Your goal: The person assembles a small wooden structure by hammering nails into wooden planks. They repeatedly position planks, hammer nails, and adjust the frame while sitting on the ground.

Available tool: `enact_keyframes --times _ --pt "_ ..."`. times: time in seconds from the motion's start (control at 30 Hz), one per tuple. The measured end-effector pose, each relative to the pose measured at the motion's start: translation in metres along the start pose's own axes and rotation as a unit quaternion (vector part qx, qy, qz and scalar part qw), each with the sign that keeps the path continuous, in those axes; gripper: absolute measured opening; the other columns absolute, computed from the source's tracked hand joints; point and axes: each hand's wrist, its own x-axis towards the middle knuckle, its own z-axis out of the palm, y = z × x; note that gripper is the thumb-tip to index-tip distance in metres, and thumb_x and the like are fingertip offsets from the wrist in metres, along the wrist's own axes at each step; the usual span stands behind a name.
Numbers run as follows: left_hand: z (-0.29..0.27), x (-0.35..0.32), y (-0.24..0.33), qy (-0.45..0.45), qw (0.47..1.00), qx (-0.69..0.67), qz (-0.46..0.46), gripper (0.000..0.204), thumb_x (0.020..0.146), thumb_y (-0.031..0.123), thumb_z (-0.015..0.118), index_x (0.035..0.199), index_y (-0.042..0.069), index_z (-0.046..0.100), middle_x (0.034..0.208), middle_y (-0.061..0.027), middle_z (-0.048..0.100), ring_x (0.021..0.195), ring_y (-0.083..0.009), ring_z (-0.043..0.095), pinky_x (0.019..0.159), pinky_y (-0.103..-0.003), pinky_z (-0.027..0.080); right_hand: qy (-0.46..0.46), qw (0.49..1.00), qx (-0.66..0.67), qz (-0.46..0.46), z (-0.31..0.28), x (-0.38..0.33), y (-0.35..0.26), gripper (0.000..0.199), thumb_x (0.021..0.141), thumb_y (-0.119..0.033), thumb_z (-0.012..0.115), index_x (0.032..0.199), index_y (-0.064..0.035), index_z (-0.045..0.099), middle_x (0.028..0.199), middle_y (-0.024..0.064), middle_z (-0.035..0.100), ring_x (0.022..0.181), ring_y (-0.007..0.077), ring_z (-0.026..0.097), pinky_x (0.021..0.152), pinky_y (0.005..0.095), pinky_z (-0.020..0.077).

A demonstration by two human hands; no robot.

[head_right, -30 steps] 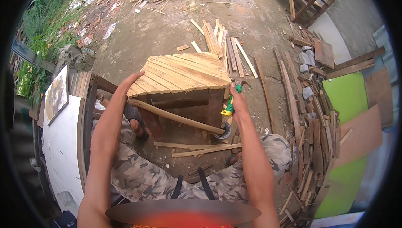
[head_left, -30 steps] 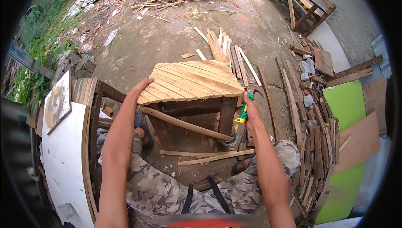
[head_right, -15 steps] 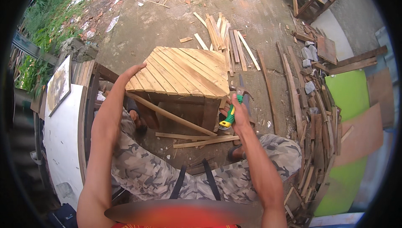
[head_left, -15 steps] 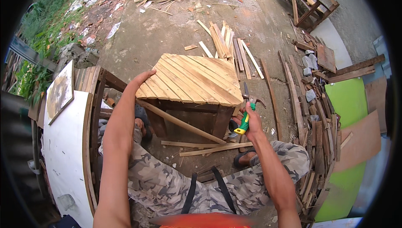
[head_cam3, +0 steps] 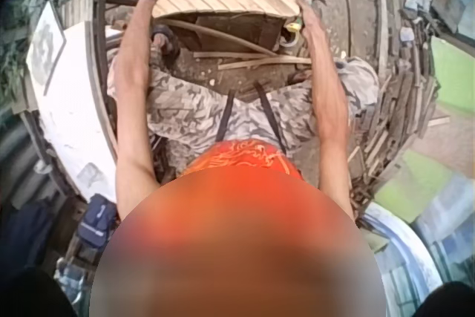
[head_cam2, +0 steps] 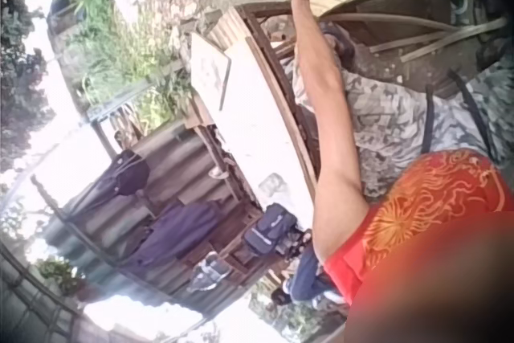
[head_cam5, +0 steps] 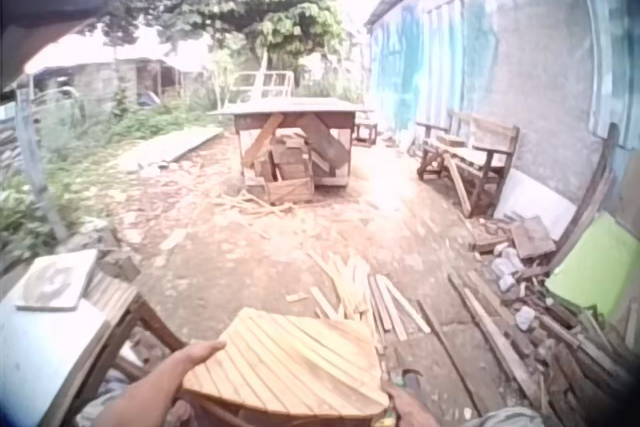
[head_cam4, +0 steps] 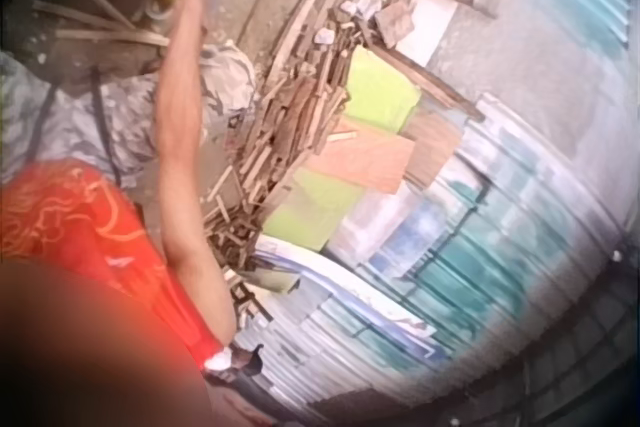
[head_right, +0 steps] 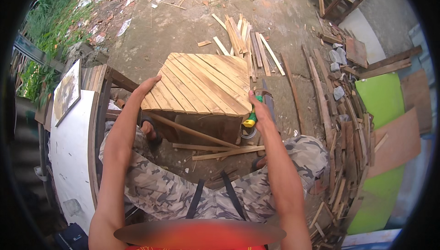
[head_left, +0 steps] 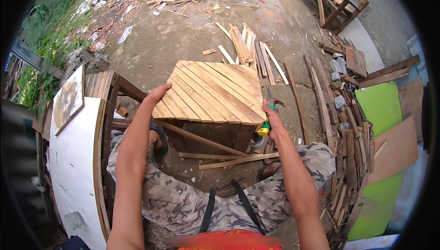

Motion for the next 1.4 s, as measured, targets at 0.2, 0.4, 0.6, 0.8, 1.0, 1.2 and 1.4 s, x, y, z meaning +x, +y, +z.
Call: enact_keyframes --times 0.2,0.4,0.6,0.8,1.0,1.2,1.4 --pt "0.006 -0.004 0.012 0.044 0.99 0.131 -0.003 0.057 0.102 0.046 0.049 0.13 -0.002 0.061 0.115 -0.0174 0.071 0.093 -0.0257 0.073 0.083 -0.039 0.057 -0.014 0.999 0.028 0.014 -0.005 0.012 -0.001 0.057 0.091 -0.04 0.075 0.126 0.0033 0.06 0.118 0.0173 0.068 0.101 0.024 0.069 0.087 0.036 0.0573" --pt "0.014 -0.007 0.026 0.087 0.968 0.235 -0.017 0.067 0.096 0.056 0.056 0.125 -0.004 0.065 0.11 -0.0182 0.072 0.089 -0.0279 0.073 0.079 -0.039 0.057 0.054 0.998 -0.038 0.017 -0.006 0.012 -0.021 0.053 0.088 -0.04 0.077 0.121 -0.0023 0.06 0.105 0.0137 0.067 0.087 0.0227 0.069 0.072 0.0378 0.0595" --pt "0.018 -0.01 0.035 0.055 0.968 0.237 -0.063 0.078 0.09 0.067 0.059 0.125 -0.001 0.066 0.111 -0.0195 0.072 0.091 -0.0291 0.073 0.08 -0.041 0.058 0.018 0.999 -0.008 0.04 -0.001 0.02 -0.027 0.055 0.088 -0.039 0.078 0.123 -0.0008 0.059 0.102 0.013 0.066 0.08 0.0237 0.069 0.071 0.0386 0.0604" --pt "0.017 0.01 0.024 0.034 0.978 0.188 -0.077 0.084 0.084 0.075 0.061 0.125 0.002 0.068 0.115 -0.0209 0.071 0.097 -0.0307 0.073 0.084 -0.044 0.057 -0.038 0.996 0.043 0.072 0.004 0.029 -0.019 0.052 0.087 -0.028 0.078 0.123 0.005 0.06 0.11 0.019 0.07 0.094 0.027 0.073 0.082 0.0389 0.062" --pt "0.013 -0.002 0.033 0.091 0.969 0.229 -0.019 0.092 0.076 0.076 0.07 0.117 -0.006 0.07 0.11 -0.0225 0.072 0.094 -0.0316 0.073 0.082 -0.043 0.057 -0.006 0.999 -0.032 0.023 0.016 0.005 -0.012 0.048 0.086 -0.021 0.078 0.119 0.0091 0.061 0.108 0.0188 0.07 0.09 0.0262 0.072 0.079 0.0368 0.0608" --pt "0.001 -0.02 0.046 0.158 0.953 0.249 0.07 0.097 0.068 0.074 0.077 0.109 -0.013 0.07 0.101 -0.0216 0.073 0.087 -0.0306 0.074 0.078 -0.039 0.058 -0.022 0.998 -0.005 -0.052 0.026 -0.012 0.015 0.039 0.084 -0.02 0.081 0.111 0.0019 0.064 0.1 0.0125 0.07 0.084 0.02 0.07 0.075 0.0325 0.0576" --pt "-0.017 -0.004 0.058 0.181 0.908 0.375 0.037 0.1 0.072 0.078 0.071 0.122 -0.009 0.067 0.111 -0.0253 0.07 0.109 -0.0326 0.067 0.086 -0.041 0.055 -0.043 0.997 -0.007 -0.067 0.026 -0.002 0.059 0.027 0.083 -0.018 0.083 0.092 -0.0098 0.059 0.084 0.001 0.061 0.074 0.0136 0.062 0.071 0.0307 0.0539"
